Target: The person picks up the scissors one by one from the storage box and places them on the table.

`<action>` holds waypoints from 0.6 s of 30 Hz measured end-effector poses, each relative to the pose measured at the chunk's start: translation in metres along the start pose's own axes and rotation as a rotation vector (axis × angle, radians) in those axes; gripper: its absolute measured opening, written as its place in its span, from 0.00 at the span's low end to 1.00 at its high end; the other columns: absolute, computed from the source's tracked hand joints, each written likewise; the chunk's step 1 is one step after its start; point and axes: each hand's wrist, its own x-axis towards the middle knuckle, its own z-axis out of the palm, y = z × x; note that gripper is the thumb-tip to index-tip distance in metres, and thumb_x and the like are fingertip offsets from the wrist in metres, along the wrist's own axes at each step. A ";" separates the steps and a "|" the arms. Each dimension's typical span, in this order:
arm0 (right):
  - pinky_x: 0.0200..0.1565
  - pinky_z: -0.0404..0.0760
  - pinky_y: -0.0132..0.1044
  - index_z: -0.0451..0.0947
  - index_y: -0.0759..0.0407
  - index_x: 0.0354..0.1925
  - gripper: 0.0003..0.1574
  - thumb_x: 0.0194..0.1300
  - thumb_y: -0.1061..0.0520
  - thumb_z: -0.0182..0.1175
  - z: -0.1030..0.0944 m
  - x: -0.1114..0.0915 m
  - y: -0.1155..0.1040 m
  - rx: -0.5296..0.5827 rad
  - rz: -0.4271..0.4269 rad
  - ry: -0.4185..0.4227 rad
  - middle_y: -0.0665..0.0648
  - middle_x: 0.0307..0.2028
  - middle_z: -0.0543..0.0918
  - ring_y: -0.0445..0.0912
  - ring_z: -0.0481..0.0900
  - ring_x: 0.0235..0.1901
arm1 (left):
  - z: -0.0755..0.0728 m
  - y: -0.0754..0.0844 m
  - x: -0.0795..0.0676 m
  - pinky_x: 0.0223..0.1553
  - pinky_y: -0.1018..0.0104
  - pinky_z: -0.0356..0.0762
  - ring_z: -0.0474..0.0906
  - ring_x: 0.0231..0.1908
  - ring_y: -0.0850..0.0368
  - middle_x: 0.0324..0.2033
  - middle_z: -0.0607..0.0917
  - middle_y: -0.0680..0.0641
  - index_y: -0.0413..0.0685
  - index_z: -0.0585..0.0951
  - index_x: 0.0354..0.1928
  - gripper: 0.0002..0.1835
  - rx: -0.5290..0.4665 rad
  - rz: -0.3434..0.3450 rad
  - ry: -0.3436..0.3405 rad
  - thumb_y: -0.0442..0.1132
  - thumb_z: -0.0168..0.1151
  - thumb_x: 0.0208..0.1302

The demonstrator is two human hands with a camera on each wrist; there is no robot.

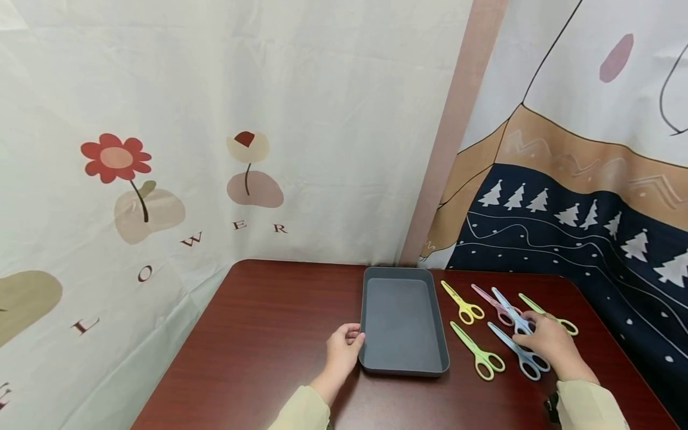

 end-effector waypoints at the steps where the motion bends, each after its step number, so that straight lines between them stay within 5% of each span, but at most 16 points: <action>1: 0.34 0.74 0.51 0.68 0.74 0.55 0.43 0.49 0.48 0.69 -0.001 0.000 0.002 0.003 -0.001 -0.002 0.78 0.44 0.70 0.59 0.71 0.35 | 0.000 0.000 0.000 0.31 0.73 0.76 0.80 0.31 0.58 0.31 0.84 0.46 0.37 0.82 0.42 0.10 0.000 -0.002 0.001 0.32 0.65 0.58; 18: 0.41 0.73 0.60 0.70 0.74 0.52 0.45 0.46 0.45 0.72 -0.012 -0.011 0.043 -0.055 0.045 -0.079 0.81 0.47 0.69 0.66 0.71 0.41 | 0.003 -0.002 -0.002 0.31 0.72 0.76 0.79 0.30 0.59 0.31 0.84 0.46 0.38 0.82 0.41 0.10 0.005 0.009 0.005 0.33 0.65 0.57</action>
